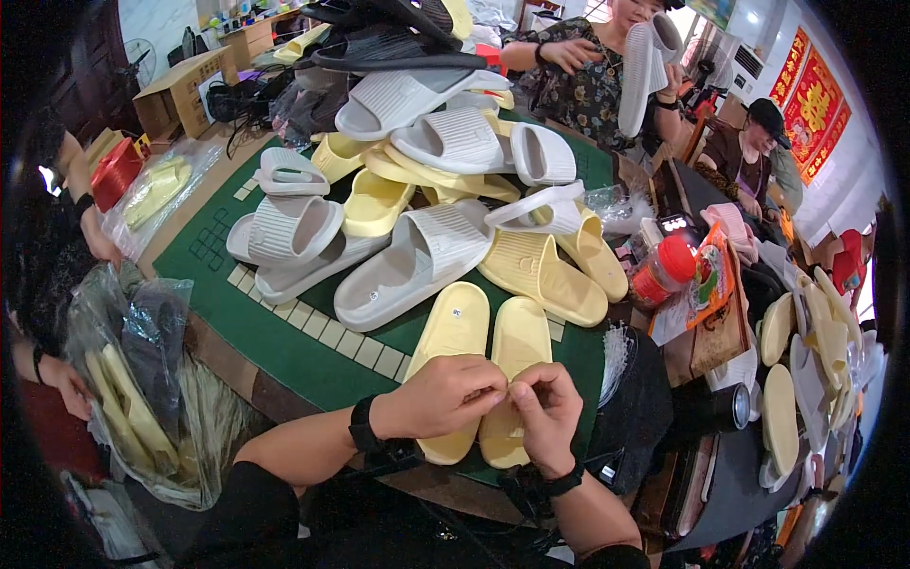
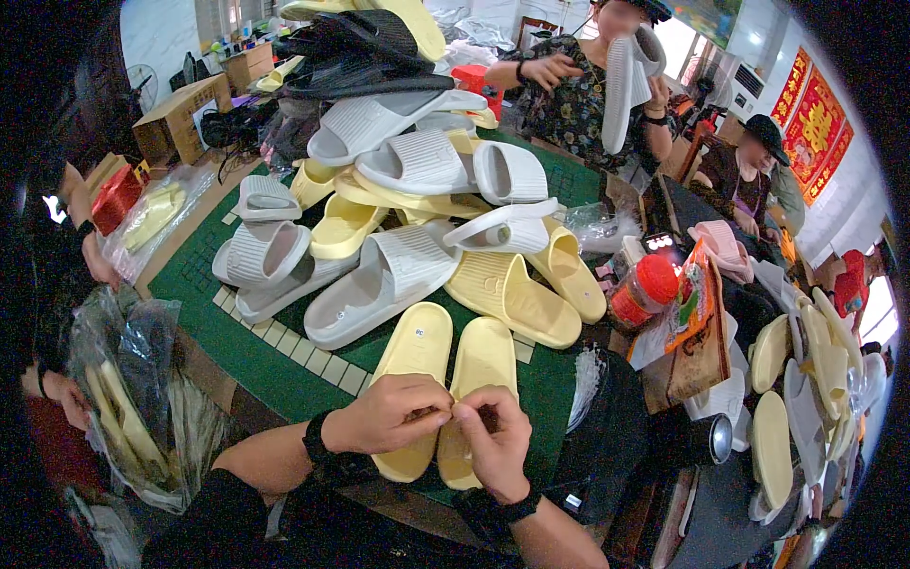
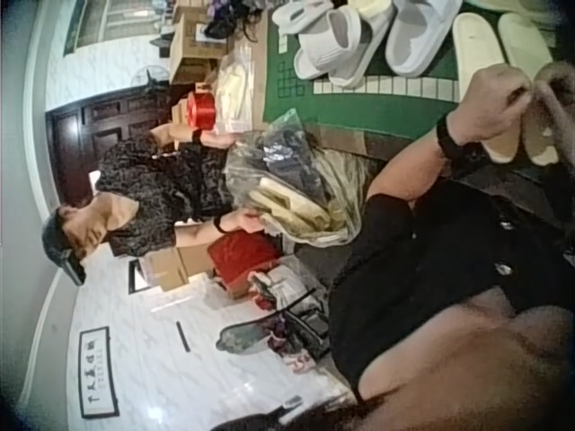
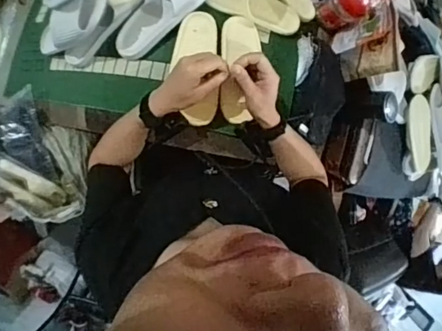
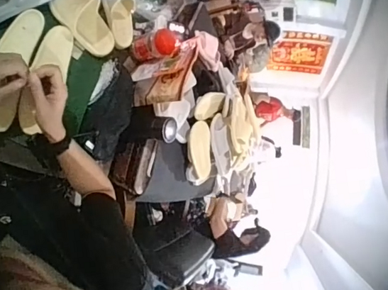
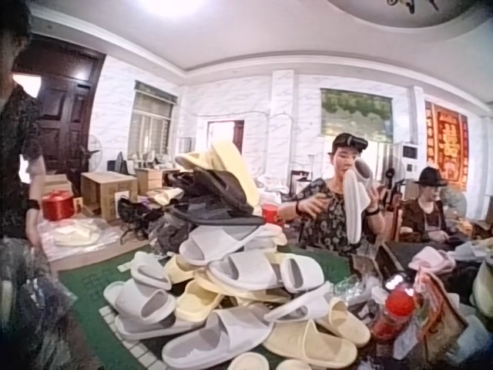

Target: Checking and organizing slippers during the manufacturing process.

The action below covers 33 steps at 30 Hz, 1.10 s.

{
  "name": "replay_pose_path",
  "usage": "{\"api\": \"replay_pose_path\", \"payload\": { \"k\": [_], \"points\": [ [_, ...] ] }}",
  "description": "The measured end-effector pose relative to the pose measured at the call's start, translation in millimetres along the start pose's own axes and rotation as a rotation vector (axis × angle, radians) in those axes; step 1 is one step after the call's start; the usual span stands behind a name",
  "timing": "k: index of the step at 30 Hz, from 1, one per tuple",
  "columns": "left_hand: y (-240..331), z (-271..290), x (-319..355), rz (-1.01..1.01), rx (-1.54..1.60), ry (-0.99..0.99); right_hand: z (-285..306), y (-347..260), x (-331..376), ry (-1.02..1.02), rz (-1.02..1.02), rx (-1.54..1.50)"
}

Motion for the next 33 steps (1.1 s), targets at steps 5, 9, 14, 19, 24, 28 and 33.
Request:
{"api": "replay_pose_path", "payload": {
  "k": [5,9,14,19,24,28,33],
  "points": [
    [0.0,-0.1,-0.3,-0.006,-0.005,-0.006,0.4,0.5,-0.2,-0.038,0.003,0.049],
    [0.1,0.7,0.4,-0.007,-0.001,-0.004,-0.6,1.6,0.0,-0.017,0.002,-0.009],
    [0.7,0.2,0.3,0.022,0.0,-0.014,0.4,3.3,-0.3,-0.031,0.018,0.017],
    [0.9,0.5,-0.3,0.008,-0.002,-0.002,-0.6,2.3,-0.9,-0.03,0.004,-0.01],
    [2.3,1.6,-0.6,0.012,0.01,0.003,-0.3,4.0,-0.7,-0.028,0.003,-0.014],
    [4.0,3.0,-0.7,0.012,0.023,0.01,-0.4,5.0,0.8,-0.009,-0.023,0.031],
    [1.9,1.7,0.3,-0.01,0.021,0.006,0.0,3.6,1.7,-0.004,0.005,0.064]
  ]
}}
Point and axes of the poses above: each hand's wrist, its own x-axis away from the middle knuckle, its own z-axis out of the back of the hand, y = z × x, the point moved 3 cm from there along -x, towards the middle knuckle, and after that the axes turned 1 degree about -z, right-handed, at the moved point
